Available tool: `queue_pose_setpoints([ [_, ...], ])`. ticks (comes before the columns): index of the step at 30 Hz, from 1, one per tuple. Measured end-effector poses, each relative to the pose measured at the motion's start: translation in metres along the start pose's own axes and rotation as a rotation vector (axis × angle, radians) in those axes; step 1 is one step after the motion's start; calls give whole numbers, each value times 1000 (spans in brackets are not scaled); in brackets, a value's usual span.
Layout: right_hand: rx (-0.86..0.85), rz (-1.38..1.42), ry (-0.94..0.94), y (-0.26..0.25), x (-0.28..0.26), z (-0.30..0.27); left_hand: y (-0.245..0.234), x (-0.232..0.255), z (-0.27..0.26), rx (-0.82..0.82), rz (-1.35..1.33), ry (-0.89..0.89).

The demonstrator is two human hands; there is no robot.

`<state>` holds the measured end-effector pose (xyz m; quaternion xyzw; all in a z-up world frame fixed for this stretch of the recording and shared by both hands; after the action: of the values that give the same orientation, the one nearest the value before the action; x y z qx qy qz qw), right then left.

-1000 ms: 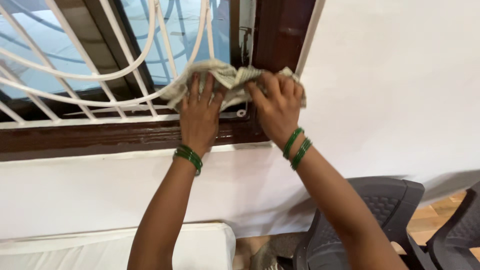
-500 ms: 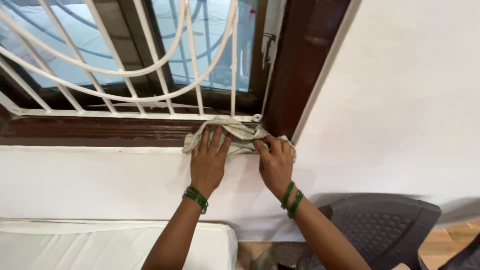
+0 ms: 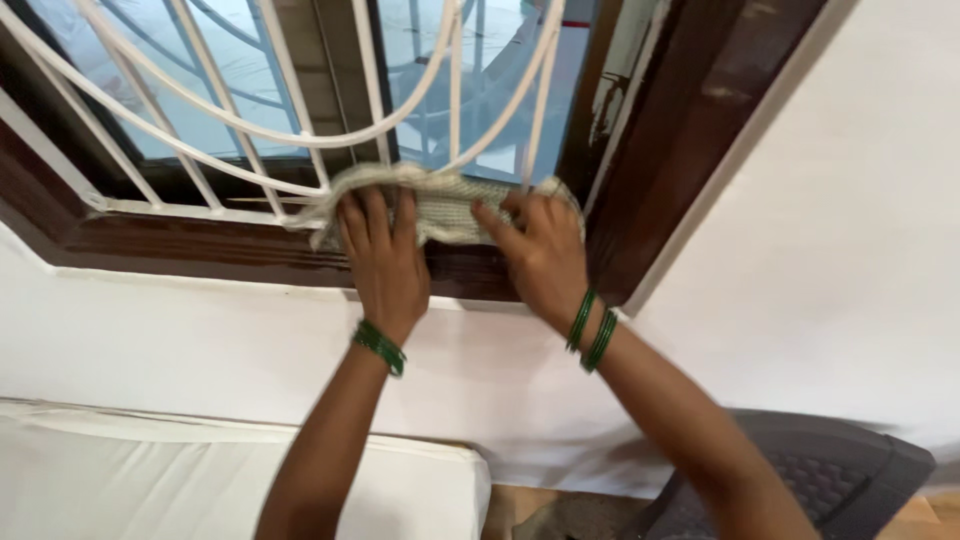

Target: The person wipes the lower part of a window frame and the bottom edge of a white metal security grille with a cloth.

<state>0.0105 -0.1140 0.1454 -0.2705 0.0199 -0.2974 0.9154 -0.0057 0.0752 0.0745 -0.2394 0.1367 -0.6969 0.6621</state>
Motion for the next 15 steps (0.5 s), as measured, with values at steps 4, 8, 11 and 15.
queue_pose_setpoints([
  [4, 239, -115, -114, -22, 15, 75, -25, -11, 83, 257, 5, 64],
  [8, 363, -194, -129, -34, 39, 119, -19, -13, 141, 134, 112, 131],
  [11, 365, -203, -66, -18, 34, 118, -8, -6, 140, 132, -189, 175],
  [15, 400, -144, 34, -1, 29, 105, -1, -10, 113, 166, -161, 164],
])
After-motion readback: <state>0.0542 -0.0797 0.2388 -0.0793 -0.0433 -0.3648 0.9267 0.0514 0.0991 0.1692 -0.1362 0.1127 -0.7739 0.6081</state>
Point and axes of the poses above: each hand's wrist, its own z-axis towards the middle knuckle, its own y-axis out of the palm, x = y × z, the point moved 5 cm from there along z, towards the middle knuckle, and after that the axes turned 2 degrees about x, right-handed, at the moved point
